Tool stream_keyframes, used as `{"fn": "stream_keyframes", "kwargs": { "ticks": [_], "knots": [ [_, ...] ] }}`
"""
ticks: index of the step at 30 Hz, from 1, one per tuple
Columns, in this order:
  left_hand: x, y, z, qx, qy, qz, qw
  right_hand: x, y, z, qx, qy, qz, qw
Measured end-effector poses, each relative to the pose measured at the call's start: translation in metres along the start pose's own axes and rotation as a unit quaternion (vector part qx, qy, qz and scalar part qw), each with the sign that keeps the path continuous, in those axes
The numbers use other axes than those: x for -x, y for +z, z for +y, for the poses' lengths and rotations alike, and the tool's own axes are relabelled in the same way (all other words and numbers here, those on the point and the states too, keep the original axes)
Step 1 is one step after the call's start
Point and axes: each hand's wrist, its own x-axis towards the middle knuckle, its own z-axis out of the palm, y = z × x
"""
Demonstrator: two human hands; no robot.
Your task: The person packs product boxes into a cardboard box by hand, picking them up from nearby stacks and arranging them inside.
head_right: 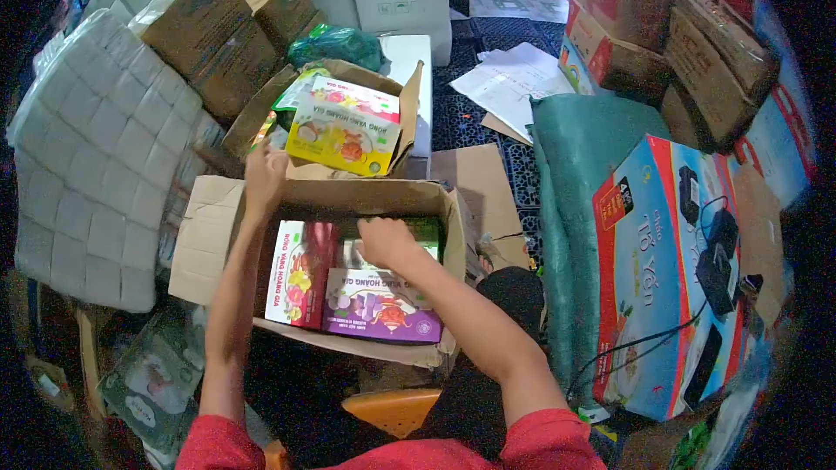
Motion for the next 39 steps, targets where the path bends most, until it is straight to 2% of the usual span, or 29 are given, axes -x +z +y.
{"fn": "stream_keyframes", "kwargs": {
  "ticks": [1,2,3,4,5,6,8,10,11,14,15,19,21,24,26,27,30,31,33,35,36,37,39],
  "knots": [
    [0.022,-0.016,0.014,0.016,0.068,0.033,0.997,-0.003,0.02,0.013,-0.013,0.014,0.018,1.0],
    [0.047,-0.028,0.022,0.015,0.079,0.031,0.996,0.005,0.023,0.016,0.002,0.034,-0.001,0.999],
    [0.071,-0.039,0.026,0.105,-0.021,-0.039,0.993,0.014,0.026,0.016,0.016,0.053,-0.021,0.998],
    [0.091,-0.043,0.024,0.119,-0.02,-0.061,0.991,0.018,0.025,0.018,0.031,0.072,-0.04,0.996],
    [0.104,-0.05,0.029,0.142,-0.102,-0.168,0.97,0.021,0.026,0.022,0.04,0.086,-0.122,0.988],
    [0.112,-0.057,0.034,0.1,-0.072,-0.279,0.952,0.025,0.03,0.024,0.063,0.11,-0.153,0.98],
    [0.124,-0.05,0.024,0.113,0.033,-0.41,0.905,0.03,0.038,0.022,0.107,0.15,-0.208,0.961],
    [0.137,-0.035,0.022,0.034,0.066,-0.466,0.882,0.032,0.043,0.028,0.11,0.19,-0.216,0.951],
    [0.148,-0.029,0.018,0.066,0.062,-0.473,0.877,0.033,0.043,0.032,0.116,0.198,-0.22,0.948],
    [0.158,-0.02,0.023,-0.022,0.033,-0.564,0.824,0.038,0.043,0.038,0.111,0.202,-0.239,0.943],
    [0.162,-0.017,0.022,-0.034,0.054,-0.548,0.834,0.038,0.044,0.038,0.108,0.213,-0.238,0.942],
    [0.156,-0.011,0.018,-0.045,-0.025,-0.531,0.846,0.028,0.055,0.038,0.108,0.231,-0.27,0.928],
    [0.149,-0.014,0.018,-0.033,0.042,-0.58,0.813,0.032,0.047,0.034,0.105,0.211,-0.256,0.938],
    [0.156,-0.003,0.022,-0.218,0.304,-0.598,0.709,0.031,0.056,0.036,0.09,0.225,-0.228,0.943],
    [0.168,0.006,0.022,-0.237,0.184,-0.584,0.754,0.027,0.062,0.041,0.079,0.226,-0.234,0.942],
    [0.179,0.009,0.02,-0.233,0.116,-0.52,0.814,0.024,0.075,0.048,0.118,0.189,-0.203,0.954],
    [0.188,0.023,0.034,-0.306,0.068,-0.502,0.806,0.016,0.081,0.058,0.079,0.197,-0.255,0.943],
    [0.182,0.018,0.04,-0.285,0.081,-0.529,0.796,0.027,0.076,0.057,0.057,0.186,-0.199,0.961],
    [0.161,0.005,0.052,-0.246,0.111,-0.578,0.77,0.033,0.072,0.059,0.033,0.191,-0.17,0.966],
    [0.159,0.016,0.04,-0.177,-0.023,-0.526,0.832,0.033,0.066,0.062,0.002,0.184,-0.163,0.969],
    [0.162,0.018,0.028,-0.144,-0.088,-0.496,0.852,0.033,0.063,0.063,-0.051,0.249,-0.147,0.956],
    [0.16,0.016,0.023,-0.095,-0.128,-0.494,0.854,0.039,0.046,0.056,-0.098,0.268,-0.144,0.947],
    [0.167,0.015,0.016,-0.088,-0.117,-0.467,0.872,0.05,0.03,0.051,-0.154,0.284,-0.121,0.939]
  ]
}}
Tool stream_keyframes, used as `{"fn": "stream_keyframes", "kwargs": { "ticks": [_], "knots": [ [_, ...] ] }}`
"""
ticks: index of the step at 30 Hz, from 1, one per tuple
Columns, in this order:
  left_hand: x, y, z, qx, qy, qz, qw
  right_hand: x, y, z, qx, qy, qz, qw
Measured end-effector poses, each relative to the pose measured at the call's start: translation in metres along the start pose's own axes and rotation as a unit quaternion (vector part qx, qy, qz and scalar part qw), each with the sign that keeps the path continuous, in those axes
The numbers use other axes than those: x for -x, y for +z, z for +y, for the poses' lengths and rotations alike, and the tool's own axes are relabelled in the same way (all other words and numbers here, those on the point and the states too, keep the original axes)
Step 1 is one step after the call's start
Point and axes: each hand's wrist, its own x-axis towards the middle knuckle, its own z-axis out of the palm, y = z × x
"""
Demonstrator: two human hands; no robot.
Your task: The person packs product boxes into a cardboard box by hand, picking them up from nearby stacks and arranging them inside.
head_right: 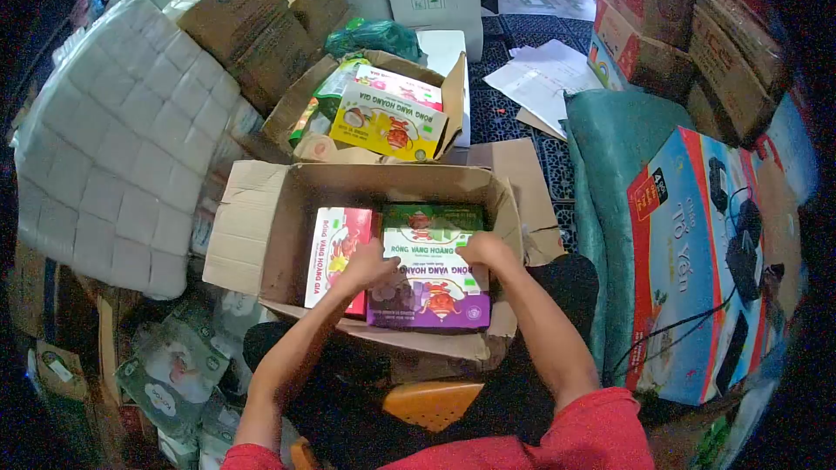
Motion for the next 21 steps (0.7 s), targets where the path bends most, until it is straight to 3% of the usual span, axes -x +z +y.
{"fn": "stream_keyframes", "kwargs": {
  "ticks": [2,5,6,9,12,13,15,16,17,19,20,21],
  "knots": [
    [0.01,-0.002,-0.002,0.075,0.001,0.03,0.997,0.003,-0.004,0.005,-0.036,-0.019,0.035,0.999],
    [0.037,-0.021,0.001,0.164,0.062,0.191,0.966,0.006,-0.016,0.01,0.012,-0.112,0.031,0.993],
    [0.045,-0.032,0.009,0.259,0.017,0.164,0.952,0.01,-0.021,0.007,0.025,-0.089,0.022,0.995],
    [0.054,-0.045,0.009,0.305,0.017,0.19,0.933,0.001,-0.017,0.009,0.012,-0.099,0.086,0.991],
    [0.077,-0.092,0.021,0.318,0.079,0.204,0.923,0.025,-0.036,0.002,-0.101,-0.12,0.104,0.982],
    [0.093,-0.116,0.029,0.205,0.121,0.269,0.933,0.028,-0.042,-0.002,-0.19,-0.159,0.096,0.964],
    [0.113,-0.142,0.023,0.422,0.197,0.205,0.861,0.034,-0.053,-0.01,-0.362,-0.221,0.073,0.903],
    [0.133,-0.166,0.03,0.292,0.259,0.208,0.897,0.04,-0.062,-0.015,-0.414,-0.197,0.049,0.887],
    [0.135,-0.166,0.025,0.255,0.291,0.218,0.896,0.043,-0.067,-0.021,-0.468,-0.174,0.029,0.866],
    [0.135,-0.159,0.035,0.427,0.285,0.219,0.83,0.041,-0.053,-0.037,-0.49,-0.256,0.059,0.831],
    [0.123,-0.153,0.033,0.448,0.322,0.255,0.794,0.032,-0.042,-0.04,-0.472,-0.282,0.08,0.831],
    [0.119,-0.152,0.035,0.458,0.283,0.276,0.796,0.023,-0.034,-0.044,-0.451,-0.311,0.103,0.83]
  ]
}}
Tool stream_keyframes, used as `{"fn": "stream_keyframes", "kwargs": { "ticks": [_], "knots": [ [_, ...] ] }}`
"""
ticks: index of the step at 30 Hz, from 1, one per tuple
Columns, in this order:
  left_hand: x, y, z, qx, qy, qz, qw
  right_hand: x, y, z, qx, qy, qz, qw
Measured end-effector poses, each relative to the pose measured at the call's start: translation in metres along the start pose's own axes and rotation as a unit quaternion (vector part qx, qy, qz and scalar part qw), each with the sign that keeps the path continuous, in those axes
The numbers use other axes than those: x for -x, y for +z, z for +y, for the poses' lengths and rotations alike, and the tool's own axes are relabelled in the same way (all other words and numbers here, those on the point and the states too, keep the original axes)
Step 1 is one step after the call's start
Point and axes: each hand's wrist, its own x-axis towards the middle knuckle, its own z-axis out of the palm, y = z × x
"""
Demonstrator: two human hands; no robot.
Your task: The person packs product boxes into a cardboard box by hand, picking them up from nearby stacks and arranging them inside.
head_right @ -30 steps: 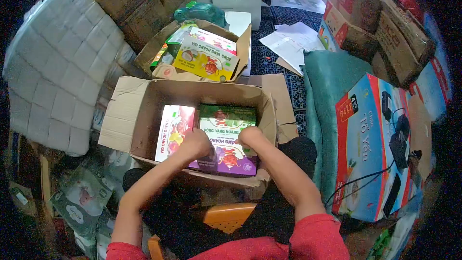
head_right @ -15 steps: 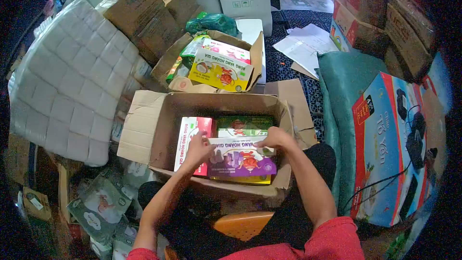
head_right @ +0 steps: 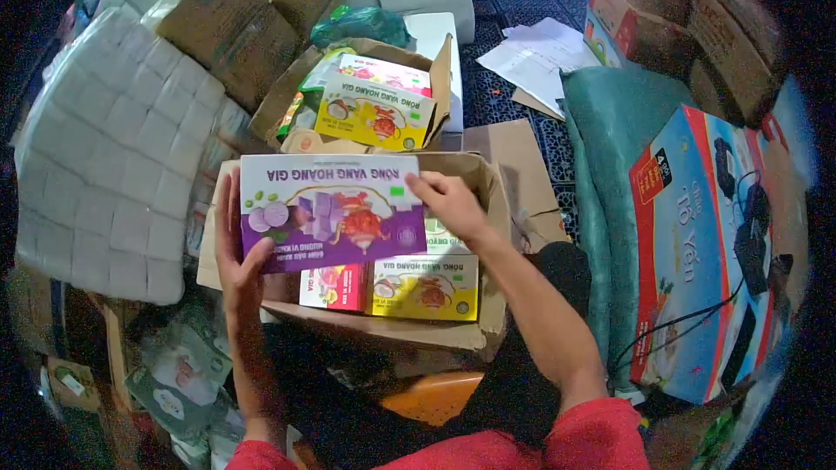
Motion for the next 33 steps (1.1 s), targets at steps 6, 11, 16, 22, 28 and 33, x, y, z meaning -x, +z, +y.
{"fn": "stream_keyframes", "kwargs": {
  "ticks": [6,11,16,22,28,33],
  "knots": [
    [-0.053,-0.007,0.002,0.116,-0.151,0.154,0.97,-0.026,0.001,-0.025,-0.383,-0.121,-0.045,0.915],
    [-0.202,-0.007,-0.06,0.16,-0.158,0.155,0.962,-0.045,0.001,-0.002,-0.219,-0.006,0.007,0.976],
    [-0.326,0.043,-0.124,-0.014,-0.149,0.249,0.957,-0.037,0.027,0.015,-0.005,-0.001,-0.071,0.997],
    [-0.37,0.04,-0.223,-0.44,-0.011,0.097,0.893,-0.04,0.04,0.033,0.174,-0.055,-0.104,0.978],
    [-0.384,0.037,-0.292,-0.479,-0.119,-0.025,0.869,-0.035,0.038,0.025,0.245,0.003,-0.124,0.962],
    [-0.332,0.075,-0.218,-0.576,-0.155,0.038,0.802,-0.036,0.041,0.035,0.28,0.028,-0.113,0.953]
  ]
}}
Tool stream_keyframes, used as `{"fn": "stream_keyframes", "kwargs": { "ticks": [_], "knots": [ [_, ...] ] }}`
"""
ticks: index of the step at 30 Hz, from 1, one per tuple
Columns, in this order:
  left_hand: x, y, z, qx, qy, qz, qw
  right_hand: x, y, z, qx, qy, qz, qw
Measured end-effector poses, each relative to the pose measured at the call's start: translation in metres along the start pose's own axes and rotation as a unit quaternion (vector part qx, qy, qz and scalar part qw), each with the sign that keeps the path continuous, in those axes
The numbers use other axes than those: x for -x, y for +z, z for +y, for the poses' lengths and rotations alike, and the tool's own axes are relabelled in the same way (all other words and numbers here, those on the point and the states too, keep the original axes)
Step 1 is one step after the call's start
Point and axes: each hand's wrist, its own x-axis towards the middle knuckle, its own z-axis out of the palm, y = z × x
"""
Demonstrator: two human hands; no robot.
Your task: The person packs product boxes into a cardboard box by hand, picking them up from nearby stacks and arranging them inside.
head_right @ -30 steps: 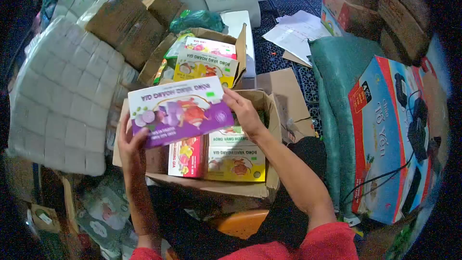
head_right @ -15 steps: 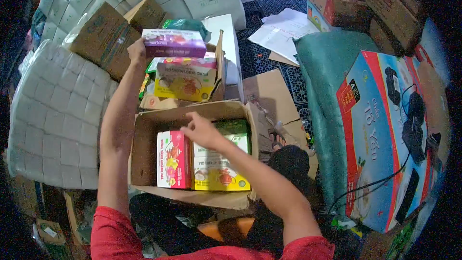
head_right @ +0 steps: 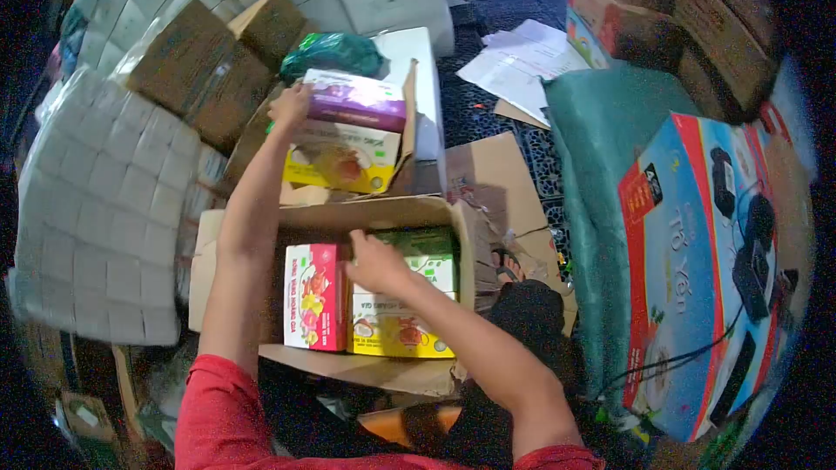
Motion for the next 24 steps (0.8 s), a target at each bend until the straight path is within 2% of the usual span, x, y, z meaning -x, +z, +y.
{"fn": "stream_keyframes", "kwargs": {
  "ticks": [1,2,3,4,5,7,10,13,14,17,18,20,21,22,23,24],
  "knots": [
    [0.002,0.001,-0.005,0.03,0.014,0.006,0.999,0.001,0.002,0.001,0.006,-0.007,0.008,1.0],
    [0.003,0.002,-0.009,-0.026,0.023,0.027,0.999,0.001,0.008,0.004,0.013,-0.023,0.028,0.999],
    [0.006,0.003,-0.014,-0.01,0.044,0.038,0.998,0.001,0.013,0.006,0.021,-0.038,0.051,0.998],
    [0.012,-0.007,-0.005,-0.059,0.034,-0.004,0.998,0.004,0.015,0.003,0.024,-0.043,0.04,0.998],
    [0.023,-0.011,-0.006,-0.031,0.06,-0.01,0.998,0.007,0.014,0.0,0.03,-0.046,0.032,0.998],
    [0.039,-0.014,-0.009,-0.015,0.06,-0.014,0.998,0.008,0.015,-0.002,0.043,-0.042,0.008,0.998],
    [0.033,-0.001,-0.007,0.017,0.009,-0.01,1.0,0.006,0.026,0.001,0.068,-0.039,-0.013,0.997],
    [0.029,0.008,-0.009,-0.014,0.045,0.055,0.997,0.005,0.029,0.004,0.097,-0.084,0.009,0.992],
    [0.038,0.0,-0.008,-0.031,0.072,0.081,0.994,0.011,0.021,-0.006,0.109,-0.064,0.011,0.992],
    [0.08,-0.027,-0.019,0.065,0.149,0.143,0.976,0.014,0.003,-0.015,0.168,-0.06,-0.02,0.984],
    [0.101,-0.036,-0.035,0.151,0.234,0.176,0.944,0.012,0.007,-0.008,0.163,-0.082,-0.001,0.983],
    [0.157,-0.049,-0.077,0.256,0.264,0.141,0.919,0.011,0.012,-0.002,0.172,-0.094,0.005,0.981],
    [0.187,-0.06,-0.101,0.211,0.246,0.084,0.942,0.009,0.02,0.003,0.182,-0.077,-0.005,0.98],
    [0.217,-0.062,-0.124,0.271,0.235,0.039,0.933,0.005,0.025,0.008,0.198,-0.106,0.001,0.975],
    [0.236,-0.064,-0.147,0.188,0.206,-0.018,0.96,0.003,0.03,0.015,0.218,-0.134,0.001,0.967],
    [0.243,-0.052,-0.183,0.114,0.209,-0.117,0.964,0.008,0.04,0.017,0.234,-0.16,-0.006,0.959]
  ]
}}
